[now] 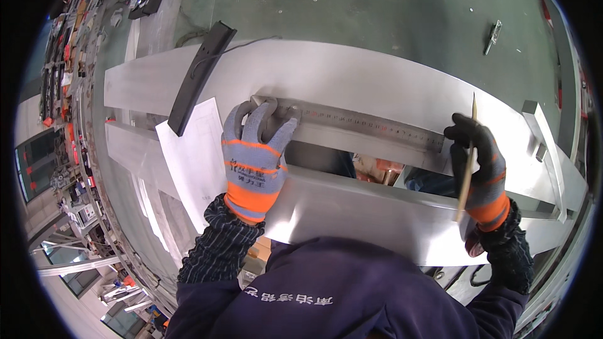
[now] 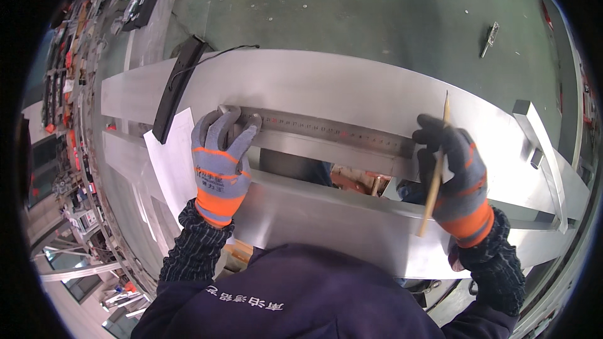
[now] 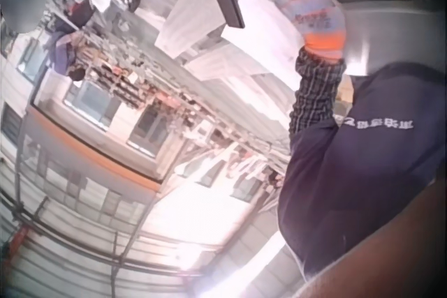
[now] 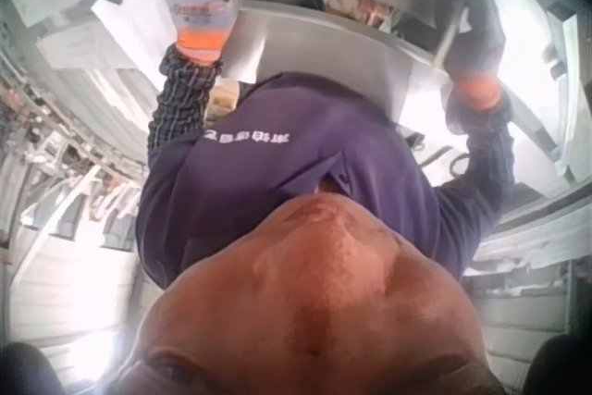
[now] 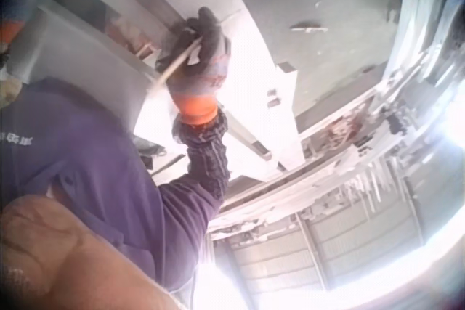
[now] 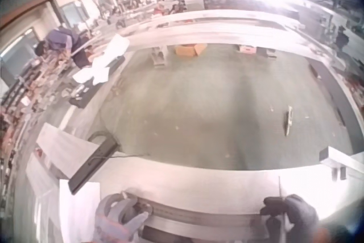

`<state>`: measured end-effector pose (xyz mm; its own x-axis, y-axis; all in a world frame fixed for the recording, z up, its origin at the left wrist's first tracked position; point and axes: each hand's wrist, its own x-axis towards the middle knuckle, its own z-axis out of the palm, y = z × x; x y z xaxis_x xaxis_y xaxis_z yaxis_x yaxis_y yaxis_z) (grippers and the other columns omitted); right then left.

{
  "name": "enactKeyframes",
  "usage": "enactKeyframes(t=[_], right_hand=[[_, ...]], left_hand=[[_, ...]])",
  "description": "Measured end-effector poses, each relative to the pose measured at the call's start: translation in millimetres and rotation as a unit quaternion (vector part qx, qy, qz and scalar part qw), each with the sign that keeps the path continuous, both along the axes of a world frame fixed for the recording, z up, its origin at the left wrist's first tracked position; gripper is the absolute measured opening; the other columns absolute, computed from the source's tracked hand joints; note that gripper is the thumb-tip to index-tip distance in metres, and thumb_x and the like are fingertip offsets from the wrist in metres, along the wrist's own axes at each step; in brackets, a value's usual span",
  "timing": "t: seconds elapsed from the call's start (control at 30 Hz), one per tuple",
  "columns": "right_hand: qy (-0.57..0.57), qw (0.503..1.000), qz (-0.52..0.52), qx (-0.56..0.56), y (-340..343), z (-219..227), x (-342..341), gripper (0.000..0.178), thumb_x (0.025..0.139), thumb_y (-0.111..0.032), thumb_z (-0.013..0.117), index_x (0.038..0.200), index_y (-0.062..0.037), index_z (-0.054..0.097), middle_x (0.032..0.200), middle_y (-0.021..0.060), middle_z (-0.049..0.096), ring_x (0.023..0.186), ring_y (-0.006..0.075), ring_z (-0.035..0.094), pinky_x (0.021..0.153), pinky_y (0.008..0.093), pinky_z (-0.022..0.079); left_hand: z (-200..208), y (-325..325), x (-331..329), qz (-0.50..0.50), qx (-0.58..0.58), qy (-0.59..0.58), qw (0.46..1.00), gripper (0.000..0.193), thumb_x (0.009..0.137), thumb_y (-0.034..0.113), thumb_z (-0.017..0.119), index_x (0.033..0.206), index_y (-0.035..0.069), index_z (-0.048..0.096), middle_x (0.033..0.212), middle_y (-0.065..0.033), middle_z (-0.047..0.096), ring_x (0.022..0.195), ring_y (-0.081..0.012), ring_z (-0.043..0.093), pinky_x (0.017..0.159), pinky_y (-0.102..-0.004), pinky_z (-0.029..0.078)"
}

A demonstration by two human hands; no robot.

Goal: The person measures a flat metal sheet using a tape measure and a ruler, then marks measurement points with a pencil. They repeatedly reposition the tools to verify dimensions and make additional marks on the sheet.

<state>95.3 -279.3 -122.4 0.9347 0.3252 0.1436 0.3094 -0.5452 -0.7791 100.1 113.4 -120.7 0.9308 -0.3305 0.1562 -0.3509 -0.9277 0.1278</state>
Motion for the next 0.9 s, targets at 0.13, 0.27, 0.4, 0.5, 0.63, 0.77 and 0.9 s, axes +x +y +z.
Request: enactKeyframes(t=[0.13, 0.27, 0.4, 0.5, 0.63, 0.77, 0.9], right_hand=[[0.070, 0.996, 0.031, 0.052, 32, 53, 33, 0.029, 0.102, 0.005, 0.057, 0.129, 0.0002, 0.065, 0.125, 0.0245, 0.070, 0.101, 0.0314, 0.076, 0.090, 0.0370, 0.062], [0.161, 0.971, 0.043, 0.170, 82, 63, 56, 0.020, 0.106, -0.004, 0.059, 0.121, 0.0032, 0.069, 0.115, 0.0194, 0.075, 0.094, 0.0226, 0.076, 0.085, 0.0326, 0.061], [0.191, 0.965, 0.091, 0.153, 110, 43, 69, 0.023, 0.106, -0.013, 0.063, 0.124, -0.0017, 0.070, 0.099, 0.0131, 0.077, 0.086, 0.0194, 0.074, 0.076, 0.0331, 0.059], [0.183, 0.970, 0.098, 0.128, 126, 26, 80, 0.023, 0.106, -0.014, 0.062, 0.125, -0.0032, 0.068, 0.101, 0.0146, 0.075, 0.087, 0.0222, 0.073, 0.078, 0.0332, 0.058], [0.266, 0.948, 0.125, 0.119, 139, 30, 91, 0.024, 0.110, -0.010, 0.056, 0.130, 0.0005, 0.064, 0.115, 0.0126, 0.073, 0.110, 0.0197, 0.073, 0.095, 0.0316, 0.059], [0.166, 0.971, 0.121, 0.125, 146, 0, 90, 0.022, 0.103, -0.020, 0.067, 0.116, -0.0030, 0.071, 0.091, 0.0185, 0.076, 0.077, 0.0318, 0.073, 0.069, 0.0389, 0.058], [0.150, 0.979, 0.121, 0.071, 148, 3, 90, 0.024, 0.103, -0.025, 0.068, 0.114, -0.0036, 0.072, 0.088, 0.0195, 0.075, 0.075, 0.0349, 0.073, 0.066, 0.0401, 0.058]], left_hand=[[5, -1, -1, 0.007, 0.007, 0.023, 1.000, 0.061, 0.075, -0.009, 0.063, 0.126, 0.019, 0.079, 0.139, -0.0138, 0.060, 0.129, -0.0435, 0.051, 0.107, -0.0527, 0.049], [-4, 6, -3, 0.001, 0.014, 0.003, 1.000, 0.062, 0.069, -0.004, 0.069, 0.123, 0.024, 0.080, 0.144, -0.0165, 0.059, 0.132, -0.0476, 0.049, 0.103, -0.0558, 0.052], [1, 4, -3, 0.005, 0.016, 0.028, 0.999, 0.062, 0.072, -0.003, 0.068, 0.126, 0.025, 0.079, 0.145, -0.0160, 0.058, 0.134, -0.0476, 0.047, 0.105, -0.0577, 0.048], [-1, 6, -3, -0.003, 0.007, 0.014, 1.000, 0.062, 0.072, -0.003, 0.069, 0.126, 0.025, 0.078, 0.145, -0.0155, 0.058, 0.134, -0.0470, 0.047, 0.105, -0.0578, 0.048], [-3, 5, -4, 0.002, -0.001, 0.008, 1.000, 0.061, 0.072, -0.004, 0.069, 0.125, 0.024, 0.079, 0.144, -0.0149, 0.058, 0.134, -0.0466, 0.047, 0.105, -0.0575, 0.048], [-6, 5, -2, -0.005, 0.006, 0.001, 1.000, 0.059, 0.072, -0.003, 0.070, 0.124, 0.024, 0.079, 0.144, -0.0146, 0.058, 0.134, -0.0463, 0.047, 0.105, -0.0572, 0.049], [-6, 5, -2, 0.002, -0.001, -0.005, 1.000, 0.054, 0.072, -0.003, 0.071, 0.118, 0.023, 0.081, 0.142, -0.0135, 0.060, 0.132, -0.0450, 0.049, 0.106, -0.0557, 0.049]])
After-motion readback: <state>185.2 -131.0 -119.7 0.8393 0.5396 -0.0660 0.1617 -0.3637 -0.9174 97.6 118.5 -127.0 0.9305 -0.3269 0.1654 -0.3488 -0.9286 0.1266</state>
